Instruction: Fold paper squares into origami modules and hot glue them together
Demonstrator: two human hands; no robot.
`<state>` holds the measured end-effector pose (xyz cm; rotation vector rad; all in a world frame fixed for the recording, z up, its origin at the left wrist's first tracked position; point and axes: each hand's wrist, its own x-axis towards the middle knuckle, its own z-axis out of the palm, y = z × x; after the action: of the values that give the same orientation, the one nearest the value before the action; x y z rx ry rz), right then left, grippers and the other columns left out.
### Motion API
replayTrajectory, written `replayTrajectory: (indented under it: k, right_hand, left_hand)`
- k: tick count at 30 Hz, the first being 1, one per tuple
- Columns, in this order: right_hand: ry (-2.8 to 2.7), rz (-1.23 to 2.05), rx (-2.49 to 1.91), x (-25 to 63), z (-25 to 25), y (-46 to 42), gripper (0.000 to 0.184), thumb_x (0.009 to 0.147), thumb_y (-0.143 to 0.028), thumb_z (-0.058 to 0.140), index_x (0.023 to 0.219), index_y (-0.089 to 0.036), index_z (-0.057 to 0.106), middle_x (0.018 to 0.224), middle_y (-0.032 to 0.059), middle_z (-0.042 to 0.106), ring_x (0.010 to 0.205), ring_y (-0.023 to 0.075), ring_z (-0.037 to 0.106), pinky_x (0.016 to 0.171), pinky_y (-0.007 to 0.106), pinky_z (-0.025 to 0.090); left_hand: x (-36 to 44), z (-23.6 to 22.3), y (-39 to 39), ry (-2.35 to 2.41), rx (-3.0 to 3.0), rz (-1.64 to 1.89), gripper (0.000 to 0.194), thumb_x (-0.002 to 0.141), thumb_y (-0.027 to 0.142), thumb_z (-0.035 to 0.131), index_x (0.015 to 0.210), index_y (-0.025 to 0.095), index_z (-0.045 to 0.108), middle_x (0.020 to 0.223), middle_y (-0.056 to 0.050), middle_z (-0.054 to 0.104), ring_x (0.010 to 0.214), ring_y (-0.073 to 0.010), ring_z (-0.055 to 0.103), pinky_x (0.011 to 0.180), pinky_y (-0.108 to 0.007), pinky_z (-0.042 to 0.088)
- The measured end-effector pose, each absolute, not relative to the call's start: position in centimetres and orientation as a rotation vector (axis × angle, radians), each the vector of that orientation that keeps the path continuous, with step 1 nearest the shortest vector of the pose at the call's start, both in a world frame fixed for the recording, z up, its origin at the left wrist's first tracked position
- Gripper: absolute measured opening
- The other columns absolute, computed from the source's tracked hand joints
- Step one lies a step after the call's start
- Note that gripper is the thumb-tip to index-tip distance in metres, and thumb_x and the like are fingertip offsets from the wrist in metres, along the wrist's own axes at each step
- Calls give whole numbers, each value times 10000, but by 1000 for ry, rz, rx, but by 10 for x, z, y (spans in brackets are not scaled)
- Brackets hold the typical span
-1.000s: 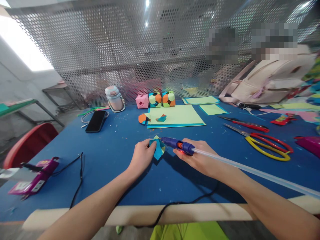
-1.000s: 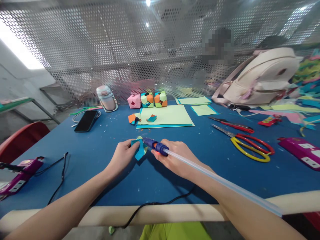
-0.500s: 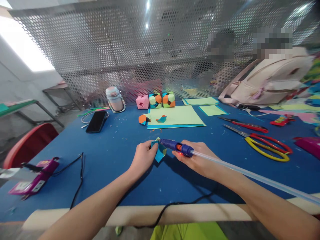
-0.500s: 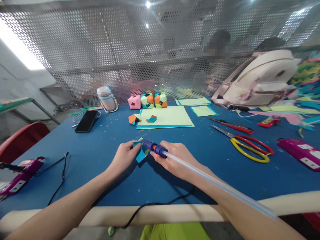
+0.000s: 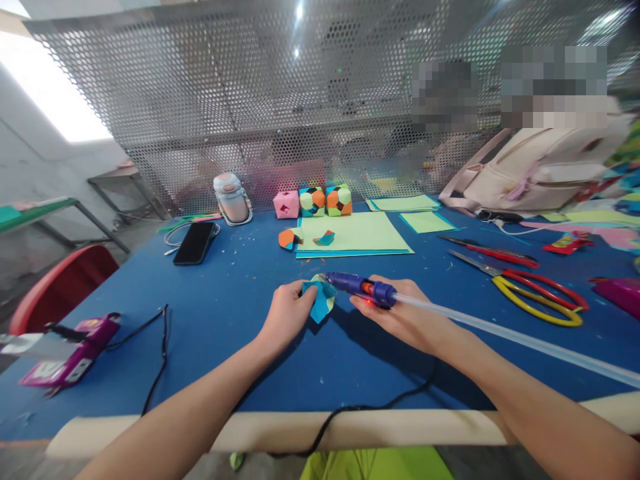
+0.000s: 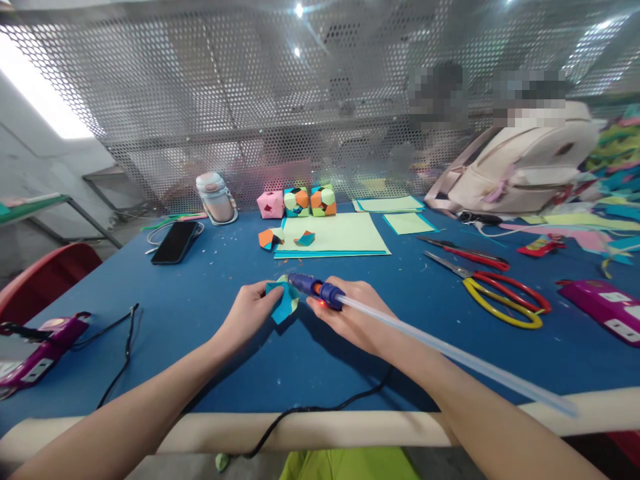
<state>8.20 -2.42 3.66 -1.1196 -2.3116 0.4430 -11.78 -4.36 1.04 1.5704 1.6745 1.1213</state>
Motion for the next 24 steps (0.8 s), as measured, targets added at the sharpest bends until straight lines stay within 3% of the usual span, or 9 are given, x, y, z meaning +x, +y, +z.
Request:
replayTrajectory:
  k: [10,24]
  right_hand:
    - [-2337,438,-1146,82,38,-24,273,842,-423,492,694,-199,545,633,25,624,536,138,536,515,248,358]
    - [-2364,490,-1072,81,39,-28,260,840,-403,480,663,-214,460,591,-2,574,490,117,467,493,233,322]
  left_hand:
    - [-117,15,-45,1686,1602,1119,295,770,358,460,580,149,545,532,33,422,538,-104,344,495,-229,254]
    - [-116,13,-46,1709,1634,1090,305,762,364,461,524,173,463,509,39,383,535,-112,350,499,-234,247]
